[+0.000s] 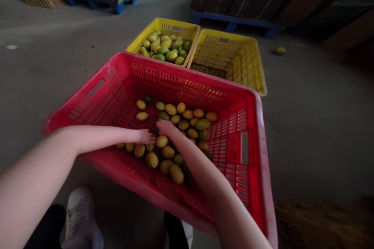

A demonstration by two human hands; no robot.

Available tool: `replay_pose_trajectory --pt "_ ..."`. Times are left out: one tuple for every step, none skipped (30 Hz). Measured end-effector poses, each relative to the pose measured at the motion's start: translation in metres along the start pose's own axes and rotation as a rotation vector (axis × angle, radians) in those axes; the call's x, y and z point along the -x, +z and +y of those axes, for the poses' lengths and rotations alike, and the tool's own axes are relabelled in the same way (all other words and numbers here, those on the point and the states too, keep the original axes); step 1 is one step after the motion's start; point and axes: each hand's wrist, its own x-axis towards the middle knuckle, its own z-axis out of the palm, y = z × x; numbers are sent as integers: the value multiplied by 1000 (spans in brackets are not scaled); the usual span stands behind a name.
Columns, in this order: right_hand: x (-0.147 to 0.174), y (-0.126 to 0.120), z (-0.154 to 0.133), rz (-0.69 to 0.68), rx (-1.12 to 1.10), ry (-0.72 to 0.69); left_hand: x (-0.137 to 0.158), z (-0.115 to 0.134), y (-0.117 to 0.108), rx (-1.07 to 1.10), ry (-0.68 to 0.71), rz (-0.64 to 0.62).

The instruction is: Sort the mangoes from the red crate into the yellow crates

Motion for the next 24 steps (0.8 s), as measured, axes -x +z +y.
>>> replay_pose_trajectory --pt "4 -2 7 -20 -12 14 -4 1 3 -38 35 -49" --pt "9 -2 13 -40 -27 35 -8 2 6 -93 71 -104" --pt "14 -2 20 -61 -45 59 -12 3 8 -156 94 -154" --pt "19 0 26 -84 -65 85 -16 5 9 -205 84 -168" --pt "24 3 31 -108 -89 111 -20 6 11 -237 62 -169" --pt "28 7 36 -133 -116 139 -22 7 13 -249 28 -158" --pt "32 10 41 -156 -146 166 -24 8 14 -245 -13 -138" --pt "36 13 45 -175 -177 192 -25 9 16 -234 -57 -118" --pt "39 17 49 -188 -209 217 -25 11 17 -215 -96 -100" --pt "42 19 52 -193 -241 240 -24 12 17 -191 -126 -84" --pt "44 22 56 -189 -272 262 -23 13 15 -171 -148 -73" --pt "46 24 59 -176 -302 282 -21 14 11 -157 -165 -65" --pt "47 25 61 -154 -331 300 -18 15 3 -148 -175 -52" --pt "48 26 63 -126 -362 318 -14 16 -8 -146 -186 -38" --pt "47 27 65 -93 -394 334 -9 16 -21 -135 -200 -17" --pt "46 27 66 -56 -428 351 -3 16 -38 -93 -214 14" --pt "43 27 66 -19 -465 369 4 16 -55 -15 -227 48" --pt "39 27 66 20 -502 388 12 16 -73 142 -236 99" --pt "35 27 64 56 -540 407 19 17 -90 357 -235 141" --pt "29 27 63 87 -576 429 26 19 -104 620 -226 170" --pt "22 28 60 112 -610 454 32 22 -116 907 -207 189" --pt "16 29 57 132 -640 481 36 26 -124 1183 -179 198" --pt "10 31 53 145 -664 511 38 30 -129 1434 -147 216" --pt "4 34 49 153 -681 545 38 35 -131 1642 -117 245"
